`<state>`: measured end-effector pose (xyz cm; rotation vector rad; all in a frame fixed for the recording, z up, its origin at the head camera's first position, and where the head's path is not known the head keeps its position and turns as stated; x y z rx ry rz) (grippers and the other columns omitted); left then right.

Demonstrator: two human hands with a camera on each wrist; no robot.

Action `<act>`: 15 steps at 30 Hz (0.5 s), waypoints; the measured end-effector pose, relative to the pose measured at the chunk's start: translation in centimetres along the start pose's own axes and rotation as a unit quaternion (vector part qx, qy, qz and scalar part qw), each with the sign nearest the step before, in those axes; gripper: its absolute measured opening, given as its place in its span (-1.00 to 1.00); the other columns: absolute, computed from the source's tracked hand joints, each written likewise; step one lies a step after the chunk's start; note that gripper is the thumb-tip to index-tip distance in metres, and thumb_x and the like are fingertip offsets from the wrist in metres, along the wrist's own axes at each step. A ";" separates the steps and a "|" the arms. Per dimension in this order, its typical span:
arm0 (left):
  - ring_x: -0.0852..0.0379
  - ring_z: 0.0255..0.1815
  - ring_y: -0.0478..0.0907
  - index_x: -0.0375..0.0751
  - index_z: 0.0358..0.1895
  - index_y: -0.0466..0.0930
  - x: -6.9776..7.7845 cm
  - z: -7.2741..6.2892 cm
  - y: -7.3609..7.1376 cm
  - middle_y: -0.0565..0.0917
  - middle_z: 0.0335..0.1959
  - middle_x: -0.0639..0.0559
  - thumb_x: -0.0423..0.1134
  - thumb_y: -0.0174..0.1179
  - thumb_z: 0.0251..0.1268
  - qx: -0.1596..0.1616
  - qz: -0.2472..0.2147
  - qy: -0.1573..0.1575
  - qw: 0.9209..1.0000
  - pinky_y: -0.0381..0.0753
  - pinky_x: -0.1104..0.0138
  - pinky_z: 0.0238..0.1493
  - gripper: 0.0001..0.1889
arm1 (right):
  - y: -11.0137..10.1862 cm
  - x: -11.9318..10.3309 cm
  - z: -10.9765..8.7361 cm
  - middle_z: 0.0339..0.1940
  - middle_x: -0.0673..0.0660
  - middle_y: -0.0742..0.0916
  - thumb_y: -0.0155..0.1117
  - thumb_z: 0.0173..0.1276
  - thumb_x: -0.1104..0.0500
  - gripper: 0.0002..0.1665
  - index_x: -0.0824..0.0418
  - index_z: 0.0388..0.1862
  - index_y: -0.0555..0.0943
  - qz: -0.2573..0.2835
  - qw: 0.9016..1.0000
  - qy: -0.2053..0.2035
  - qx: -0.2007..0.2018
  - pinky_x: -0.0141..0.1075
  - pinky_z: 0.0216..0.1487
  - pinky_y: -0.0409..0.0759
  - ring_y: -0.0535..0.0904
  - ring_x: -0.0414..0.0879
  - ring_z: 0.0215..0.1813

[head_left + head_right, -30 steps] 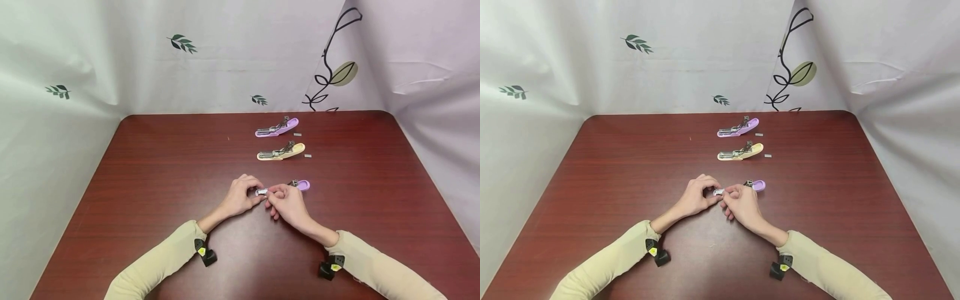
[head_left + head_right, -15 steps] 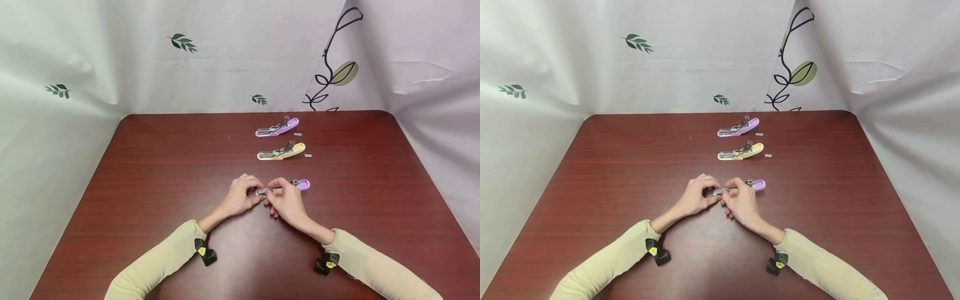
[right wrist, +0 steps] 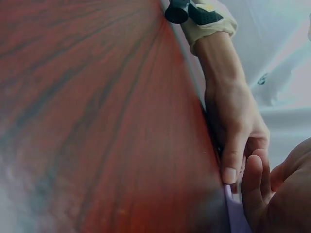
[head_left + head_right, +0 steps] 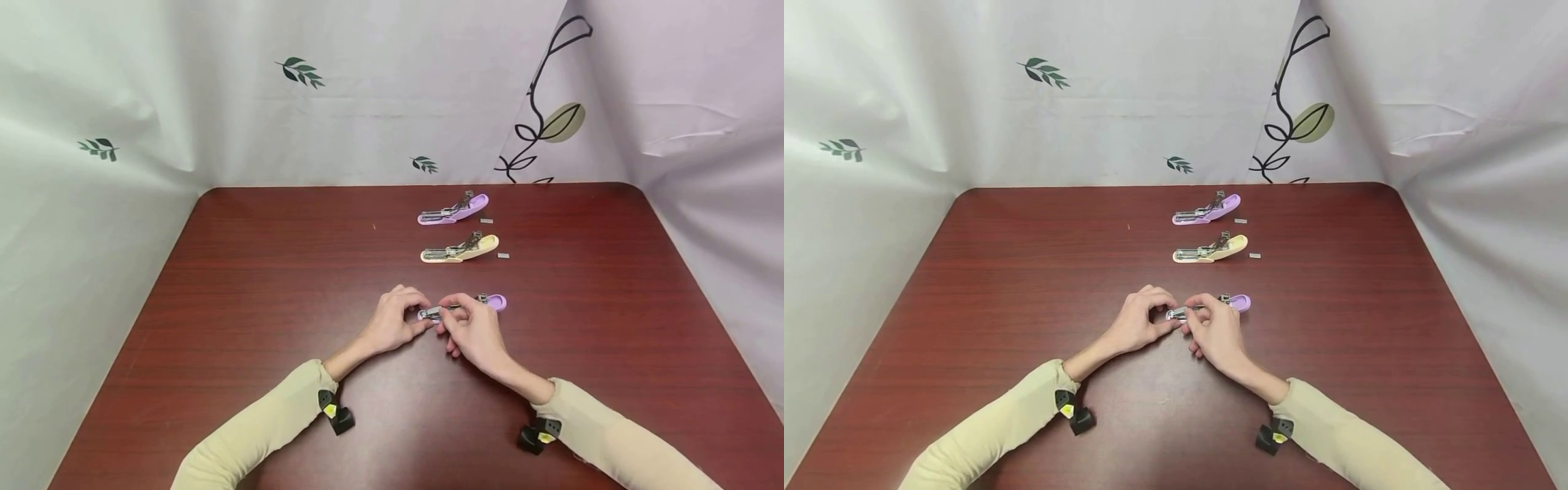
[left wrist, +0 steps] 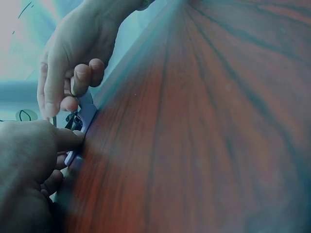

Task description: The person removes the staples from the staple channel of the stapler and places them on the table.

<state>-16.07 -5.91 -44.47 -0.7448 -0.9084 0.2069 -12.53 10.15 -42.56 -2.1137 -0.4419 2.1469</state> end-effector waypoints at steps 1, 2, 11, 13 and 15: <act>0.15 -0.31 0.47 -0.16 -0.31 0.72 0.0 0.0 0.0 0.69 -0.32 0.11 -0.33 0.55 -0.03 0.001 -0.001 -0.003 1.000 0.44 0.35 -0.27 -0.79 | -0.1 -0.1 -0.1 -0.54 0.23 0.73 0.23 0.42 0.39 -0.87 0.39 -0.08 0.60 0.006 1.000 -0.002 0.001 -0.20 -0.76 0.53 0.54 -0.09 -0.76; 0.15 -0.32 0.46 -0.15 -0.32 0.72 0.0 0.0 0.0 0.69 -0.32 0.11 -0.33 0.55 -0.03 0.001 -0.002 -0.005 1.000 0.44 0.35 -0.28 -0.79 | -0.2 -0.2 -0.1 -0.54 0.25 0.73 0.22 0.42 0.40 -0.87 0.39 -0.08 0.59 0.010 1.000 -0.004 0.003 -0.20 -0.76 0.53 0.55 -0.08 -0.76; 0.17 -0.34 0.43 -0.15 -0.33 0.71 0.2 0.0 -0.1 0.67 -0.34 0.12 -0.33 0.55 -0.03 -0.002 0.000 -0.010 1.000 0.42 0.36 -0.29 -0.80 | -1.5 -1.2 -0.8 -0.52 0.31 0.71 0.21 0.43 0.41 -0.86 0.41 -0.07 0.58 0.028 0.999 -0.029 0.005 -0.20 -0.76 0.53 0.54 -0.10 -0.76; 0.18 -0.34 0.43 -0.14 -0.32 0.71 0.2 0.0 -0.1 0.67 -0.34 0.12 -0.33 0.55 -0.02 -0.003 0.001 -0.012 1.000 0.42 0.36 -0.30 -0.80 | -1.8 -1.4 -0.9 -0.52 0.33 0.71 0.22 0.43 0.40 -0.86 0.41 -0.07 0.58 0.033 0.999 -0.033 0.007 -0.20 -0.76 0.53 0.54 -0.10 -0.76; 0.18 -0.34 0.42 -0.14 -0.32 0.72 0.2 0.0 -0.1 0.67 -0.34 0.13 -0.33 0.55 -0.02 -0.005 0.002 -0.013 1.000 0.42 0.37 -0.30 -0.79 | -2.2 -1.6 -1.1 -0.52 0.37 0.70 0.22 0.42 0.41 -0.86 0.40 -0.07 0.57 0.038 0.999 -0.035 0.011 -0.20 -0.76 0.53 0.54 -0.09 -0.76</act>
Point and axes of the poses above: each hand's wrist, its own z-axis towards the middle knuckle, its own y-axis out of the palm, x = y × z, the point moved 4 cm from there along z, towards the middle knuckle
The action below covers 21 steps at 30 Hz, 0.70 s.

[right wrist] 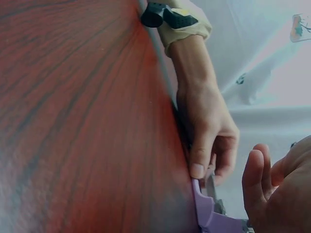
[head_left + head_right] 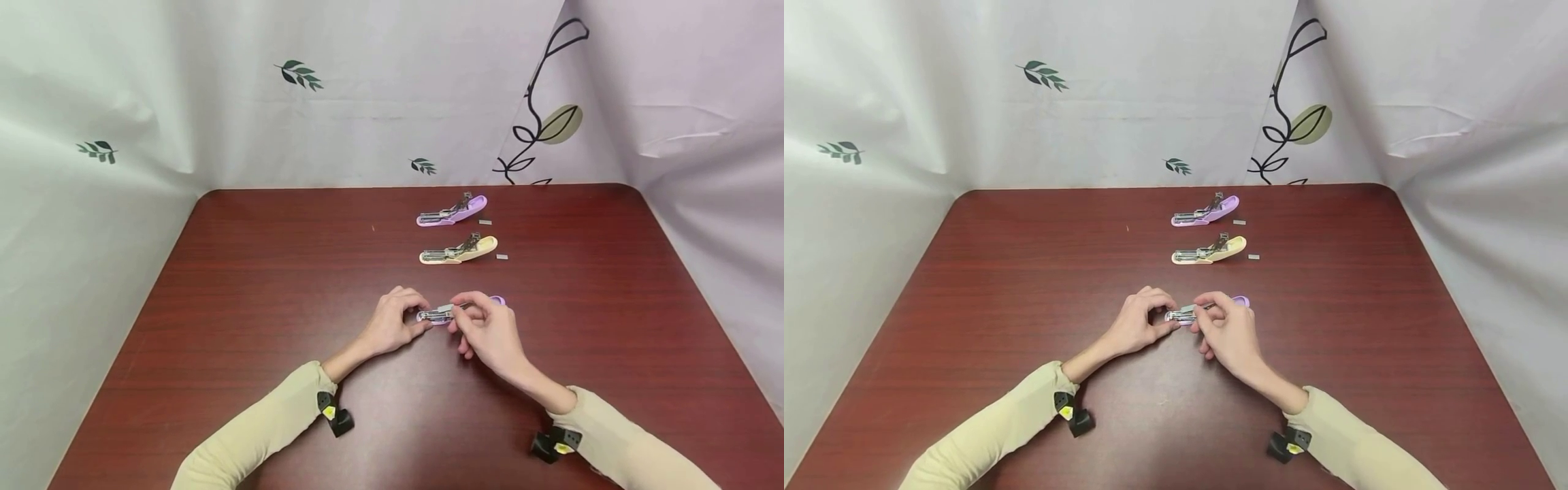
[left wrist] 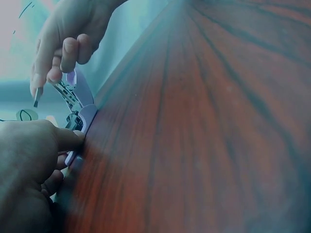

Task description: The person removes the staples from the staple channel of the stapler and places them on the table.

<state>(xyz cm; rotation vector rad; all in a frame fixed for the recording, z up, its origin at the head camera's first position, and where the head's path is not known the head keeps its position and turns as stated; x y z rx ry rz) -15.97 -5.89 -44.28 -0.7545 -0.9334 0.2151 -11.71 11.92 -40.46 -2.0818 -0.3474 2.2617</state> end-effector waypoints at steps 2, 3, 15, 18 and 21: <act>0.19 -0.34 0.42 -0.13 -0.32 0.72 0.0 0.0 0.0 0.67 -0.34 0.13 -0.33 0.55 -0.02 -0.001 0.000 0.000 1.000 0.41 0.37 -0.30 -0.80 | -0.4 -0.2 -0.1 -0.51 0.38 0.70 0.23 0.43 0.40 -0.86 0.40 -0.07 0.57 0.006 1.000 0.000 0.004 -0.21 -0.76 0.52 0.53 -0.09 -0.77; 0.19 -0.34 0.42 -0.13 -0.32 0.72 0.0 -0.1 0.1 0.67 -0.34 0.14 -0.33 0.55 -0.02 -0.002 0.000 -0.002 1.000 0.41 0.37 -0.30 -0.80 | -0.5 -0.3 -0.2 -0.50 0.39 0.70 0.23 0.43 0.39 -0.85 0.41 -0.06 0.57 0.010 1.000 0.001 0.006 -0.21 -0.76 0.52 0.53 -0.09 -0.77; 0.15 -0.35 0.42 -0.17 -0.30 0.73 0.1 -0.1 -0.1 0.69 -0.32 0.10 -0.31 0.55 -0.04 0.007 0.000 0.014 1.000 0.39 0.37 -0.30 -0.78 | -3.3 -1.2 0.1 -0.50 0.37 0.71 0.23 0.43 0.39 -0.80 0.48 -0.03 0.56 0.021 0.999 -0.017 0.039 -0.22 -0.76 0.52 0.52 -0.10 -0.77; 0.16 -0.35 0.43 -0.17 -0.30 0.73 0.0 -0.1 0.0 0.69 -0.31 0.10 -0.31 0.55 -0.03 0.006 0.000 0.015 1.000 0.39 0.38 -0.29 -0.79 | -3.8 -1.2 0.2 -0.50 0.36 0.71 0.22 0.44 0.39 -0.79 0.51 -0.02 0.54 0.023 0.999 -0.021 0.043 -0.22 -0.76 0.53 0.53 -0.10 -0.77; 0.16 -0.34 0.43 -0.16 -0.30 0.73 -0.1 -0.1 0.0 0.70 -0.31 0.09 -0.30 0.55 -0.02 0.006 -0.001 0.015 1.000 0.40 0.37 -0.29 -0.79 | -4.4 -1.2 0.1 -0.52 0.33 0.71 0.20 0.44 0.40 -0.79 0.52 -0.01 0.54 0.023 0.998 -0.025 0.050 -0.23 -0.76 0.53 0.53 -0.11 -0.77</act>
Point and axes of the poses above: each hand's wrist, its own z-axis towards the middle knuckle, its own y-axis out of the palm, x = y × z, the point moved 4 cm from there along z, towards the middle knuckle
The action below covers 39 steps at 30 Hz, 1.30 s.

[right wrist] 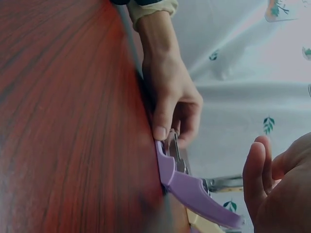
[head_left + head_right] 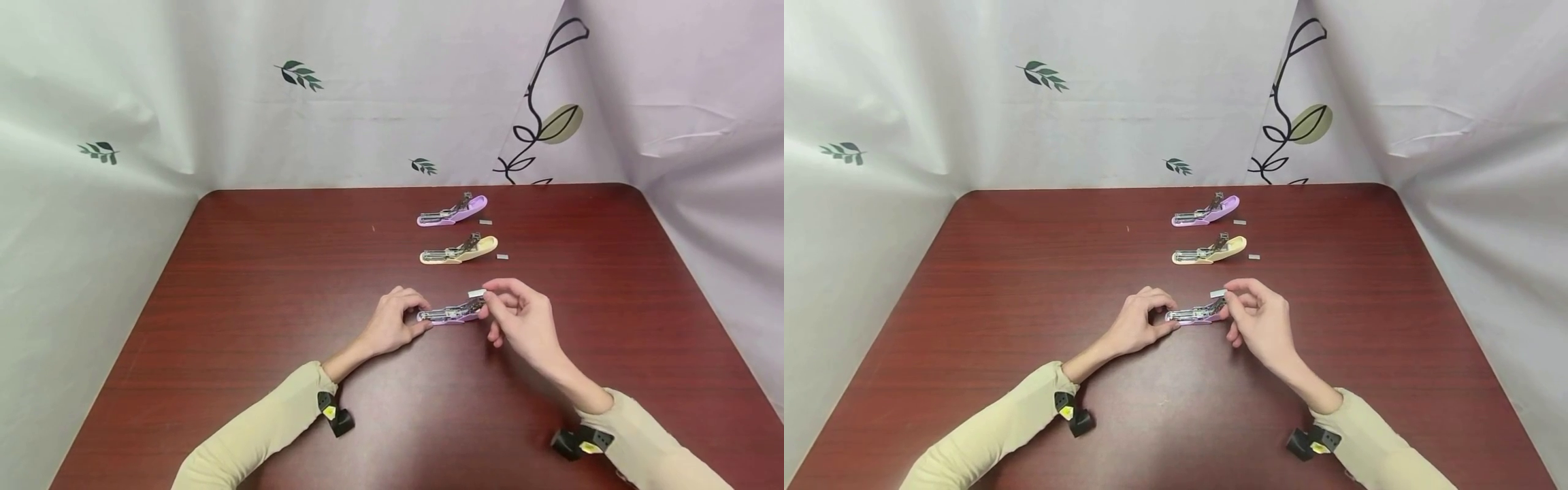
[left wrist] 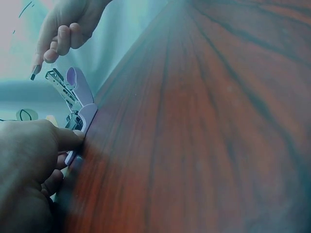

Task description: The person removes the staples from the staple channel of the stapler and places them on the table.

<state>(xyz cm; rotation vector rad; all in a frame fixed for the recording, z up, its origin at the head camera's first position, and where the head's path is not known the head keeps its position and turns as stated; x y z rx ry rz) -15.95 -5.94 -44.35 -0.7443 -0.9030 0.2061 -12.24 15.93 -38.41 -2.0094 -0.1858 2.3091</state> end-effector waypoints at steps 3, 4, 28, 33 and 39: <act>0.16 -0.34 0.43 -0.16 -0.29 0.73 0.0 0.0 0.0 0.70 -0.31 0.10 -0.31 0.55 -0.02 0.001 -0.001 -0.001 1.000 0.40 0.37 -0.29 -0.79 | -0.6 0.1 0.0 -0.53 0.30 0.71 0.19 0.45 0.41 -0.79 0.53 -0.01 0.54 0.000 1.000 -0.003 0.009 -0.25 -0.76 0.52 0.52 -0.11 -0.78; 0.16 -0.33 0.44 -0.16 -0.29 0.73 0.0 0.0 0.0 0.70 -0.31 0.10 -0.31 0.55 -0.03 0.000 -0.001 -0.002 1.000 0.40 0.37 -0.28 -0.78 | -0.8 0.1 0.0 -0.54 0.29 0.71 0.19 0.45 0.41 -0.79 0.53 -0.01 0.54 0.001 1.000 -0.003 0.012 -0.26 -0.76 0.51 0.52 -0.11 -0.78; 0.16 -0.31 0.44 -0.14 -0.29 0.71 0.0 0.1 0.1 0.66 -0.30 0.12 -0.30 0.54 0.00 0.000 0.003 -0.005 1.000 0.42 0.35 -0.26 -0.79 | -5.2 3.4 -0.9 -0.56 0.17 0.72 0.19 0.46 0.36 -0.72 0.56 0.02 0.49 -0.013 0.995 0.059 0.073 -0.29 -0.73 0.53 0.51 -0.12 -0.77; 0.15 -0.31 0.44 -0.16 -0.29 0.71 0.1 0.0 0.1 0.66 -0.31 0.10 -0.31 0.53 -0.01 -0.001 0.004 -0.005 1.000 0.42 0.34 -0.26 -0.79 | -5.6 4.5 -1.3 -0.57 0.14 0.72 0.17 0.48 0.35 -0.71 0.56 0.05 0.47 -0.012 0.993 0.089 0.071 -0.32 -0.73 0.52 0.49 -0.15 -0.77; 0.15 -0.31 0.43 -0.16 -0.29 0.71 0.0 0.0 0.2 0.66 -0.31 0.10 -0.32 0.52 0.01 -0.002 0.005 -0.007 1.000 0.42 0.33 -0.26 -0.79 | -6.0 5.8 -1.5 -0.55 0.16 0.72 0.16 0.49 0.34 -0.68 0.56 0.10 0.46 -0.028 0.991 0.114 0.058 -0.31 -0.72 0.53 0.50 -0.16 -0.76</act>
Point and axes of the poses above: each hand's wrist, its own z-axis towards the middle knuckle, its own y-axis out of the palm, x = y × z, the point moved 4 cm from there along z, towards the middle knuckle
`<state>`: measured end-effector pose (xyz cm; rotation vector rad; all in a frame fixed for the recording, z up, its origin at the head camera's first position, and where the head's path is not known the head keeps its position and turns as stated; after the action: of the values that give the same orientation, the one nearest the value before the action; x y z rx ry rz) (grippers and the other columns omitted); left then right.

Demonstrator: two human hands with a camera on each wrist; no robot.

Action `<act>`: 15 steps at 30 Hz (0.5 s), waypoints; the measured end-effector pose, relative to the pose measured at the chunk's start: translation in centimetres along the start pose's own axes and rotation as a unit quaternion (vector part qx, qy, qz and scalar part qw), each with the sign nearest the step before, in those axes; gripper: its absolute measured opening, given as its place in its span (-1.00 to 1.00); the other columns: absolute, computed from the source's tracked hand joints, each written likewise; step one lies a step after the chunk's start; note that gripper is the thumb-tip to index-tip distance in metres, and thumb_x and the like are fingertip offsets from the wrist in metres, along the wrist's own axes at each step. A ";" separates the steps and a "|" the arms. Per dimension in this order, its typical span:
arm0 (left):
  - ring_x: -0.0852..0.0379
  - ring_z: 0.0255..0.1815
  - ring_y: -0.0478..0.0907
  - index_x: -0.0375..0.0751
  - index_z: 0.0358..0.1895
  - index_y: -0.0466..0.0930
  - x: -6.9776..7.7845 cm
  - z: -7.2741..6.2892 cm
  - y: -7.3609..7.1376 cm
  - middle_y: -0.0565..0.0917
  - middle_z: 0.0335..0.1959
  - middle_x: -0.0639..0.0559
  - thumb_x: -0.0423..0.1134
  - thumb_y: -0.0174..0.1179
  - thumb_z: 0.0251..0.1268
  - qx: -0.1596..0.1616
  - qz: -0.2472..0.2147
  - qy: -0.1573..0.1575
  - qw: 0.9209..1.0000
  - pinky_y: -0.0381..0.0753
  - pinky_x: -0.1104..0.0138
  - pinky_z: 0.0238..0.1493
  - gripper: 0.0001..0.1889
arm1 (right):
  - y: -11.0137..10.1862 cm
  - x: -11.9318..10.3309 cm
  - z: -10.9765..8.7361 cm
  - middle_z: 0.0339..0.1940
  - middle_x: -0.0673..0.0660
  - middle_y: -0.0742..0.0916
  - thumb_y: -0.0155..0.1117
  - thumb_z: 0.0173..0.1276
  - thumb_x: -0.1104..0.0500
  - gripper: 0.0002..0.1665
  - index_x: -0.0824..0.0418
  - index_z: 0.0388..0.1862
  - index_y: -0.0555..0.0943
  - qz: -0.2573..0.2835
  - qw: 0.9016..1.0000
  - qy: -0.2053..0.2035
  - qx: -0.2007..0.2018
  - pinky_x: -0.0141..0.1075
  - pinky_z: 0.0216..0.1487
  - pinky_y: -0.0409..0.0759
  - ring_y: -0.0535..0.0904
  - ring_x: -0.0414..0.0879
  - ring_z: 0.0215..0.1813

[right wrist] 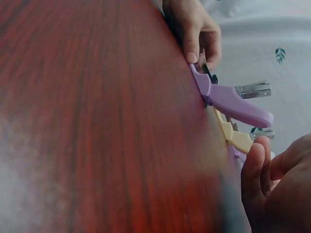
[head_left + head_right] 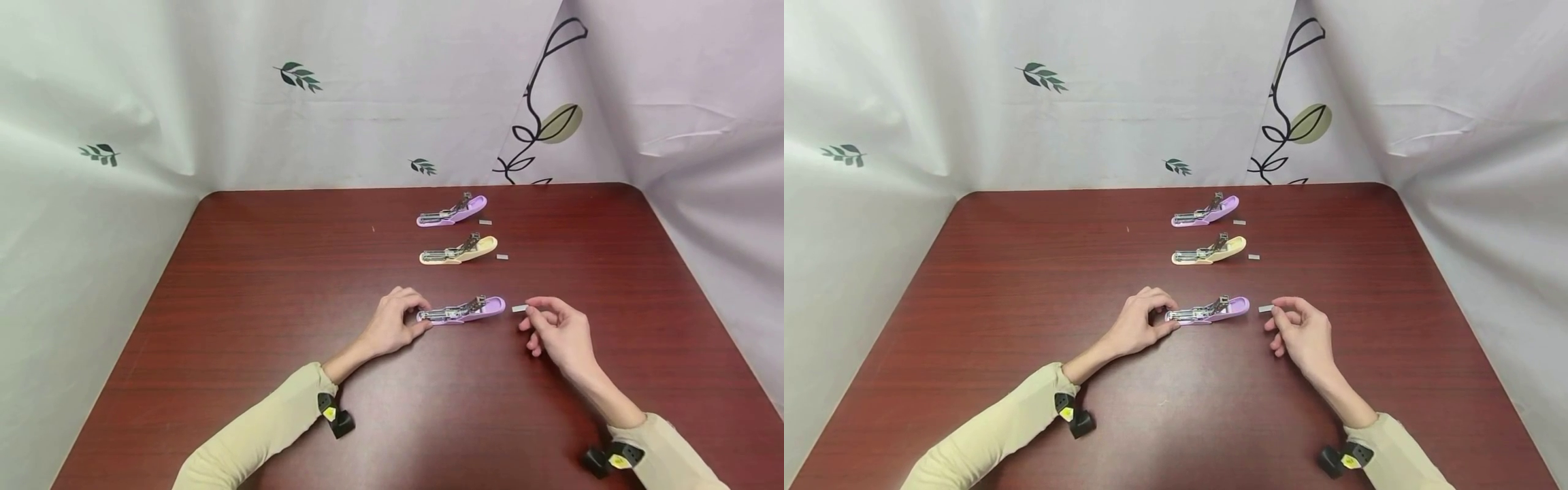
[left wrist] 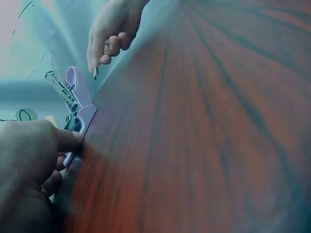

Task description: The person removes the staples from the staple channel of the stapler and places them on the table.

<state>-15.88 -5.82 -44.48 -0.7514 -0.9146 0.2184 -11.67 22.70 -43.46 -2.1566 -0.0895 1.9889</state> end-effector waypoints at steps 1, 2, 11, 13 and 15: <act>0.15 -0.31 0.43 -0.16 -0.29 0.71 0.0 0.0 0.0 0.66 -0.31 0.10 -0.32 0.52 0.01 0.000 0.000 0.000 1.000 0.42 0.34 -0.26 -0.80 | 0.0 0.2 0.0 -0.55 0.16 0.72 0.17 0.49 0.33 -0.68 0.55 0.10 0.47 -0.005 1.000 0.002 -0.001 -0.30 -0.71 0.54 0.50 -0.16 -0.76; 0.15 -0.30 0.43 -0.16 -0.28 0.71 0.0 -0.1 0.0 0.66 -0.31 0.11 -0.32 0.52 0.01 -0.002 0.000 -0.001 1.000 0.42 0.34 -0.26 -0.80 | 0.0 0.3 0.0 -0.55 0.17 0.73 0.17 0.49 0.33 -0.68 0.54 0.09 0.48 -0.008 1.000 0.004 -0.002 -0.30 -0.71 0.54 0.51 -0.16 -0.75; 0.15 -0.32 0.43 -0.17 -0.29 0.71 0.1 -0.1 -0.1 0.66 -0.32 0.09 -0.33 0.53 0.00 0.004 -0.005 0.004 1.000 0.41 0.33 -0.28 -0.79 | 0.2 0.6 -0.2 -0.52 0.22 0.73 0.20 0.46 0.33 -0.72 0.51 0.05 0.52 -0.047 0.999 0.017 -0.021 -0.25 -0.70 0.56 0.53 -0.15 -0.74; 0.15 -0.32 0.43 -0.17 -0.29 0.71 0.1 -0.1 -0.1 0.66 -0.32 0.09 -0.33 0.53 0.00 0.005 -0.004 0.005 1.000 0.41 0.33 -0.27 -0.79 | 0.1 0.6 -0.1 -0.52 0.24 0.73 0.20 0.46 0.33 -0.73 0.50 0.04 0.52 -0.055 0.998 0.019 -0.027 -0.25 -0.69 0.57 0.53 -0.15 -0.73; 0.14 -0.31 0.43 -0.18 -0.29 0.71 0.1 -0.1 -0.1 0.66 -0.32 0.09 -0.33 0.53 -0.01 0.004 -0.004 0.005 1.000 0.42 0.33 -0.27 -0.79 | 0.1 0.6 -0.1 -0.51 0.24 0.73 0.19 0.46 0.34 -0.73 0.50 0.04 0.52 -0.063 0.997 0.020 -0.035 -0.25 -0.68 0.57 0.54 -0.15 -0.73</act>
<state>-15.77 -5.88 -44.35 -0.7414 -0.9061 0.2110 -11.51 22.67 -44.05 -2.1745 -0.2875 1.8978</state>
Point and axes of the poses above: each hand's wrist, its own z-axis towards the middle knuckle, its own y-axis out of the palm, x = y × z, the point moved 4 cm from there along z, towards the middle knuckle
